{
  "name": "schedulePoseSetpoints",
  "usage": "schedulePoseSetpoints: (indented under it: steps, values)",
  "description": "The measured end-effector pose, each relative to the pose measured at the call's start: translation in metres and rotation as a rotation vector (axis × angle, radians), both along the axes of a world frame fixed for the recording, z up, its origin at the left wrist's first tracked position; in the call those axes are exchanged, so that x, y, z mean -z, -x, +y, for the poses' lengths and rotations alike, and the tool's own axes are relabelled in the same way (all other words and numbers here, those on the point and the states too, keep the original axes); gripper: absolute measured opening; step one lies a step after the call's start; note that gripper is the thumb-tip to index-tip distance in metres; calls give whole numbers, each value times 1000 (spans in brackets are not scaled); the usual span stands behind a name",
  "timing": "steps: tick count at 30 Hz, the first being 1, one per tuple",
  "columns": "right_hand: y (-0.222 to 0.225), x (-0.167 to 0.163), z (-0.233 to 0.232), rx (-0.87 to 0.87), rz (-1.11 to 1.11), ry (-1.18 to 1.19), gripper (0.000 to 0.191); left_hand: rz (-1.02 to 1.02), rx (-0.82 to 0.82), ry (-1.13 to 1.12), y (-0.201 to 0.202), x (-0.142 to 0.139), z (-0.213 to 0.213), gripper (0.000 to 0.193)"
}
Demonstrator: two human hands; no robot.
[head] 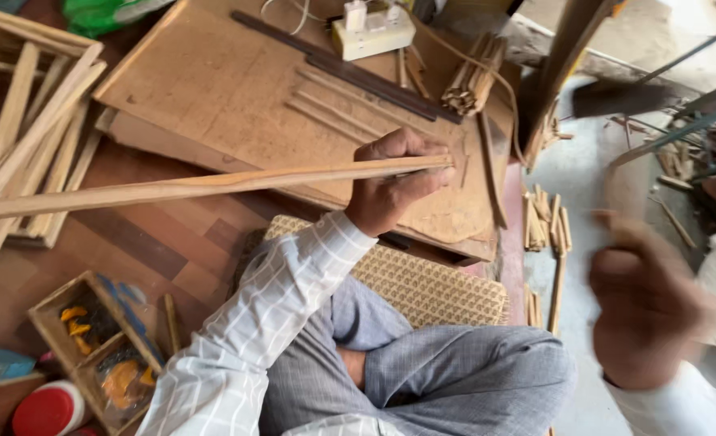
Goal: The person sits on a mat and repeatedly picks up thin wooden sticks, places a nail on the end, and taps it with a hammer to shape or split the tip. Finished sticks are placed on the floor beside them.
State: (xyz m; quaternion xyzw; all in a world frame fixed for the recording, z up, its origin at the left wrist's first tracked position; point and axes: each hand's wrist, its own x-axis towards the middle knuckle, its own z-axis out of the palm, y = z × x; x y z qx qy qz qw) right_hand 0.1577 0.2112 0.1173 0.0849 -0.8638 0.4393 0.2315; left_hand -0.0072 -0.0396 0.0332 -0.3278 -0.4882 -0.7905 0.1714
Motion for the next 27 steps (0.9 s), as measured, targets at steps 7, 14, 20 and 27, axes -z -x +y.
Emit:
schedulePoseSetpoints:
  steps: [7,14,20,27]
  values:
    - [1,-23,-27,191,-58,-293,29,-84,53,30,-2,-3,4,15]
    - [3,-41,-46,62,15,-292,27,-62,-3,66,-7,-4,-9,16]
    - [0,-26,-39,184,11,-345,26,-25,6,61,-6,-5,-1,15]
    - [-2,50,9,147,-130,-256,26,-34,12,15,-14,-6,-12,12]
